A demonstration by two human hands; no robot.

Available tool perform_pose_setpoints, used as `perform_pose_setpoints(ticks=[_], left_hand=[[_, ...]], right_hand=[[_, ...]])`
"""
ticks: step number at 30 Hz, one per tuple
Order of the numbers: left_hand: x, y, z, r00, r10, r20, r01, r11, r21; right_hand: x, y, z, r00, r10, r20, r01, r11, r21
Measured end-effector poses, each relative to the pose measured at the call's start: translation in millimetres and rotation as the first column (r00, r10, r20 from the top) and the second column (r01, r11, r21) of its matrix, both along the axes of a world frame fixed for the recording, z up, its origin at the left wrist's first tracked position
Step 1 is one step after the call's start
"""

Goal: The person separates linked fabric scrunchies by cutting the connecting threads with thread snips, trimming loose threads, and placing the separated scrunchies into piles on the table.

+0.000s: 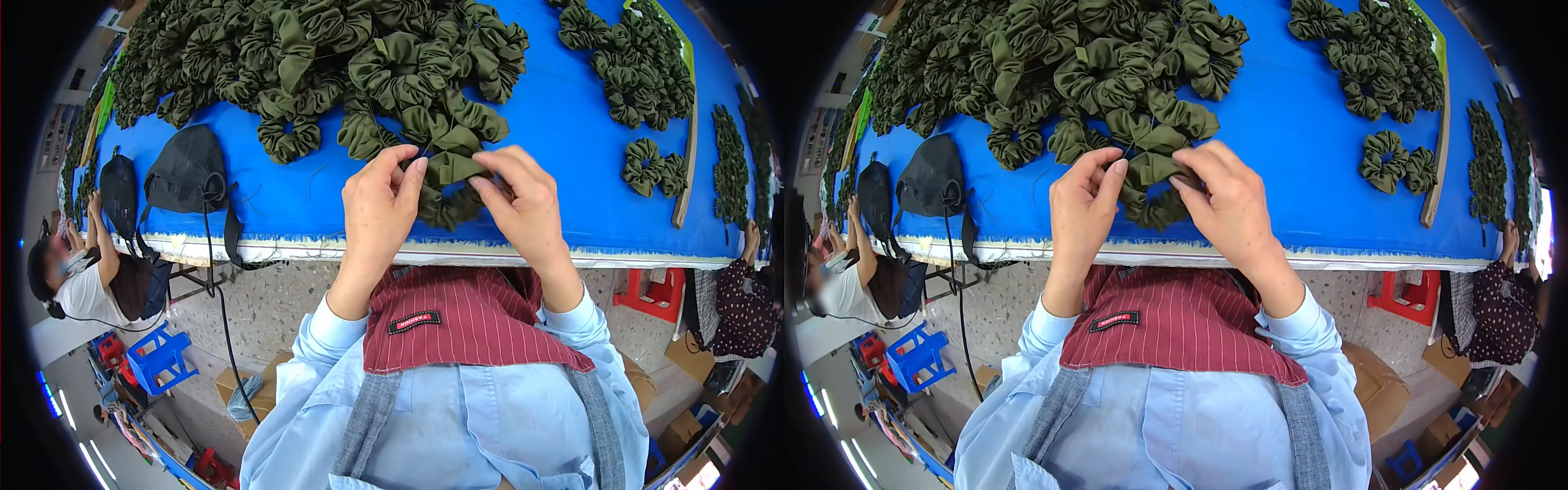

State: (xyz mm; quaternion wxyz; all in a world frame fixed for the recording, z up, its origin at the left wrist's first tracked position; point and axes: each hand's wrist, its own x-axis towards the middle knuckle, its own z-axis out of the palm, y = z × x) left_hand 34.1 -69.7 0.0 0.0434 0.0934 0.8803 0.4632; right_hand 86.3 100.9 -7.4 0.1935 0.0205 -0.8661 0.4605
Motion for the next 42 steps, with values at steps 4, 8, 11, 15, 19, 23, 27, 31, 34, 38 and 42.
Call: perform_pose_setpoints(ticks=[4, 8, 11, 15, 19, 23, 27, 31, 34, 38, 42], left_hand=[[-3.2, 3.8, -5.5, 0.998, -0.028, 0.048, 0.022, 0.994, 0.111], [-3.6, 4.7, -5.5, 0.995, -0.063, 0.075, 0.029, 0.924, 0.381], [-5.4, 2.3, -3.1, 0.993, -0.083, 0.078, 0.021, 0.806, 0.592], [-16.0, -5.8, 3.7, 0.929, -0.261, 0.263, -0.108, 0.489, 0.866], [-25.2, -11.4, 16.0, 0.903, -0.324, 0.281, -0.169, 0.333, 0.928], [-32.4, -11.2, 27.4, 0.887, -0.391, 0.247, -0.183, 0.194, 0.964], [-36.4, -11.0, 38.7, 0.866, -0.473, 0.164, -0.147, 0.073, 0.986], [-31.7, -20.1, 45.5, 0.822, -0.568, 0.042, -0.071, -0.028, 0.997], [-10.2, -37.9, 37.2, 0.89, -0.445, 0.098, 0.127, 0.448, 0.885], [15.1, -46.3, 26.6, 0.945, -0.284, 0.163, 0.062, 0.643, 0.763], [31.7, -48.0, 27.1, 0.976, -0.105, 0.193, -0.06, 0.718, 0.693]], right_hand=[[11.2, -1.0, -7.1, 0.998, 0.002, 0.058, -0.003, 1.0, 0.028], [15.1, -1.5, -10.8, 0.997, -0.021, 0.079, 0.018, 0.999, 0.043], [16.0, -3.9, -13.5, 0.996, -0.037, 0.076, 0.034, 0.998, 0.05], [21.4, -10.6, -18.1, 0.993, 0.027, 0.119, -0.031, 0.999, 0.037], [25.3, -2.2, -12.5, 0.99, -0.086, 0.109, 0.091, 0.995, -0.046], [26.9, 6.1, -13.7, 0.982, -0.111, 0.155, 0.123, 0.99, -0.072], [28.3, 5.1, -17.7, 0.975, -0.071, 0.211, 0.092, 0.992, -0.091], [29.1, -3.4, -21.4, 0.969, 0.03, 0.244, 0.009, 0.988, -0.157], [33.5, 7.8, -16.2, 0.933, 0.04, 0.357, 0.099, 0.927, -0.362], [34.3, 8.5, 2.1, 0.952, 0.019, 0.305, 0.088, 0.939, -0.333], [30.6, -3.0, 24.3, 0.985, 0.055, 0.164, -0.023, 0.981, -0.193]])
